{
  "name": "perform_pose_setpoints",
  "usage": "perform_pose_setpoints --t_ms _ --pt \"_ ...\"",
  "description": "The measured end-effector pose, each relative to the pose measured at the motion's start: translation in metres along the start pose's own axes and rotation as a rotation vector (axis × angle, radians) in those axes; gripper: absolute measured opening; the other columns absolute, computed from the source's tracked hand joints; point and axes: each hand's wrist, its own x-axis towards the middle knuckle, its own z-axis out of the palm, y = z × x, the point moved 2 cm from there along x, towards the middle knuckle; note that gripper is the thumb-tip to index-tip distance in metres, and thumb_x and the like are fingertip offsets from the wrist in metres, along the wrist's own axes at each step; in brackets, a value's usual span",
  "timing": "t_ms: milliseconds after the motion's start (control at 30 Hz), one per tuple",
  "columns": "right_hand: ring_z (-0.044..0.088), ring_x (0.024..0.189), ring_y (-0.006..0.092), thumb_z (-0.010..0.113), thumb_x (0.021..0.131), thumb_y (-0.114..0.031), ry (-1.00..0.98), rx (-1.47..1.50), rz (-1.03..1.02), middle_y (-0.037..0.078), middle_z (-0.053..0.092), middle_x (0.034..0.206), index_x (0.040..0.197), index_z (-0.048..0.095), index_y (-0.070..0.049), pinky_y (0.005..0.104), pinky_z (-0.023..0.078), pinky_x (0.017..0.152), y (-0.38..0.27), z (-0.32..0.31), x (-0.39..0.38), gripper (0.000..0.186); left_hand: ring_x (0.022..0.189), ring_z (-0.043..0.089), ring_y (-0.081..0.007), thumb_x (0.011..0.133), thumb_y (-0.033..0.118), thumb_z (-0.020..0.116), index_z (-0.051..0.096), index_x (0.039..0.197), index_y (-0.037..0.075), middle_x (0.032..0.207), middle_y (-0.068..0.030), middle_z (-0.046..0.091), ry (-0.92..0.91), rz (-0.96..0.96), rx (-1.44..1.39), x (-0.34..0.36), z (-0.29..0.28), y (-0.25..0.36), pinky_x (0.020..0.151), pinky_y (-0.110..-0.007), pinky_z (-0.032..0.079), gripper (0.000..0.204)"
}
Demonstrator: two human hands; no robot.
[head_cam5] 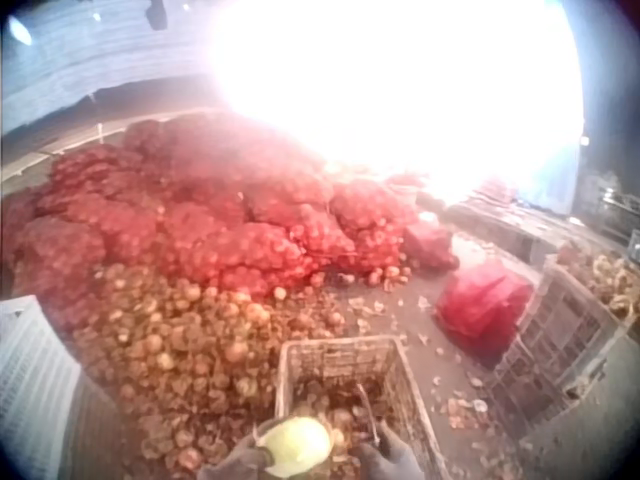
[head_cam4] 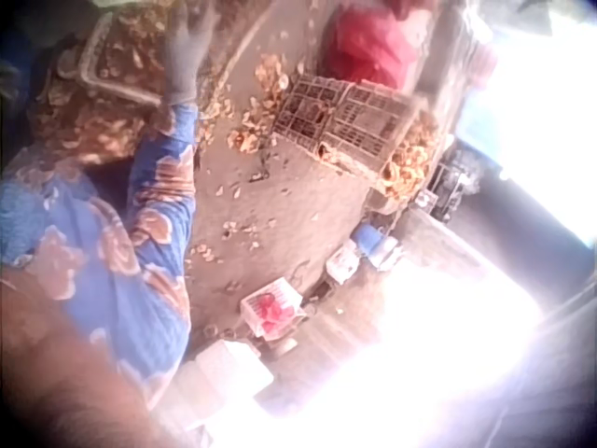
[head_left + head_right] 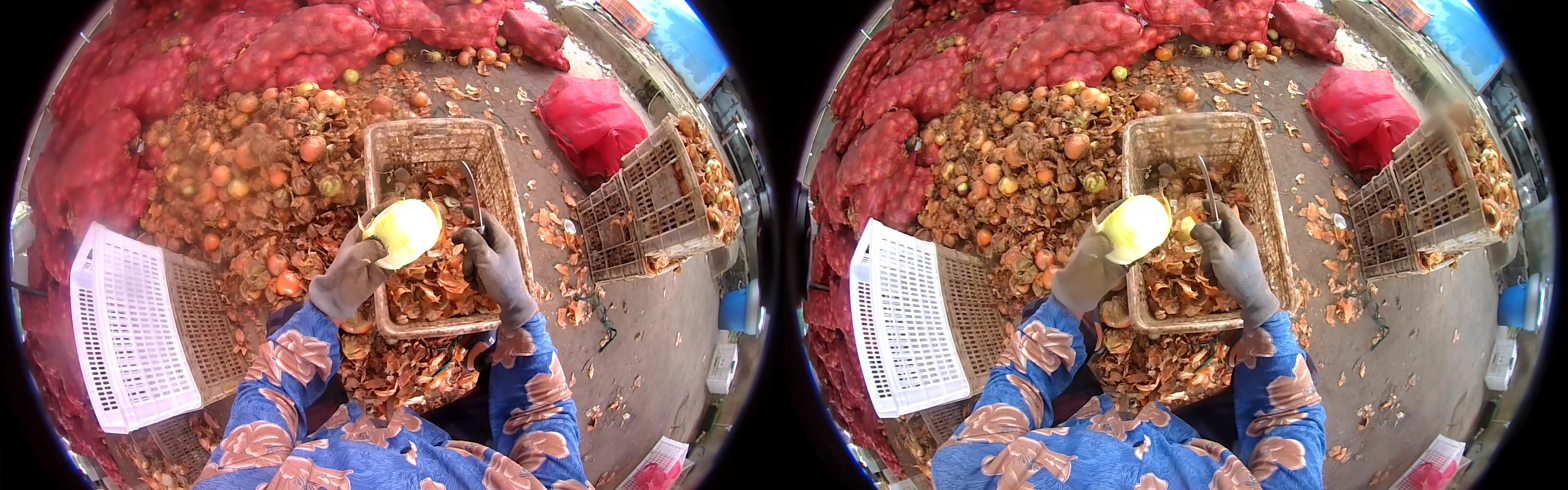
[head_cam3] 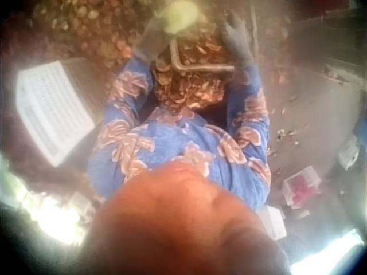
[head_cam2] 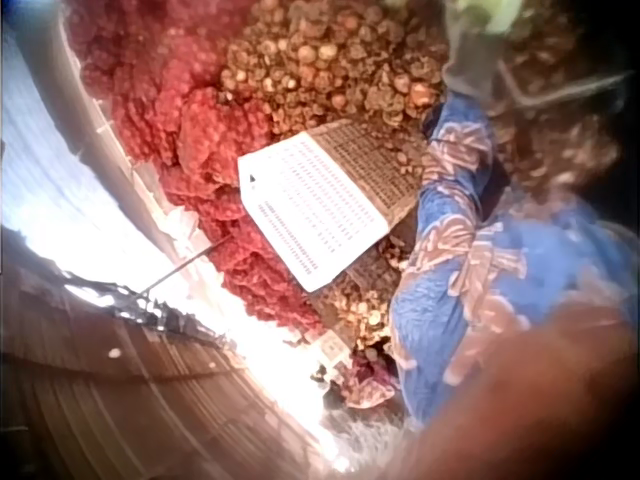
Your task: The person sits on the floor and peels several onions using a knife, removing the outer layers and placing the peeled onions into a white plastic crate. The person handles the onions one at a time, rotating them to remove the skin completely.
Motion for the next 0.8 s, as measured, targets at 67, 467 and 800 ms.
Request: perform_pose_setpoints --t_ms 67,467,800 --pt "0.050 0.051 0.0052 0.058 0.091 -0.017 -0.071 0.048 -0.010 0.001 0.055 0.076 0.136 0.041 0.001 0.0207 0.041 0.046 -0.002 0.005 -0.004 0.052 0.126 0.048 -0.0303 0.072 0.004 0.042 0.030 0.140 -0.001 0.138 -0.0189 0.044 0.029 -0.010 0.087 -0.004 0.008 0.004 0.105 -0.039 0.043 0.070" --pt "0.052 0.050 0.0051 0.055 0.089 -0.013 -0.070 -0.015 0.026 0.002 0.061 0.068 0.095 0.059 0.001 0.0209 0.042 0.045 0.002 0.011 -0.004 0.016 0.127 0.047 -0.0334 0.058 -0.005 0.035 0.031 0.138 -0.003 0.134 -0.0214 0.046 0.032 0.045 0.266 0.004 0.017 -0.007 0.107 -0.042 0.041 0.080" --pt "0.060 0.059 0.0144 0.059 0.086 -0.013 0.250 -0.572 -0.378 0.010 0.063 0.070 0.102 0.060 0.003 0.0305 0.048 0.056 0.031 -0.022 0.022 0.022 0.126 0.049 -0.0306 0.054 -0.003 0.037 0.036 0.136 -0.004 0.132 -0.0201 0.049 0.001 0.012 0.219 0.004 0.021 0.000 0.106 -0.040 0.043 0.081"
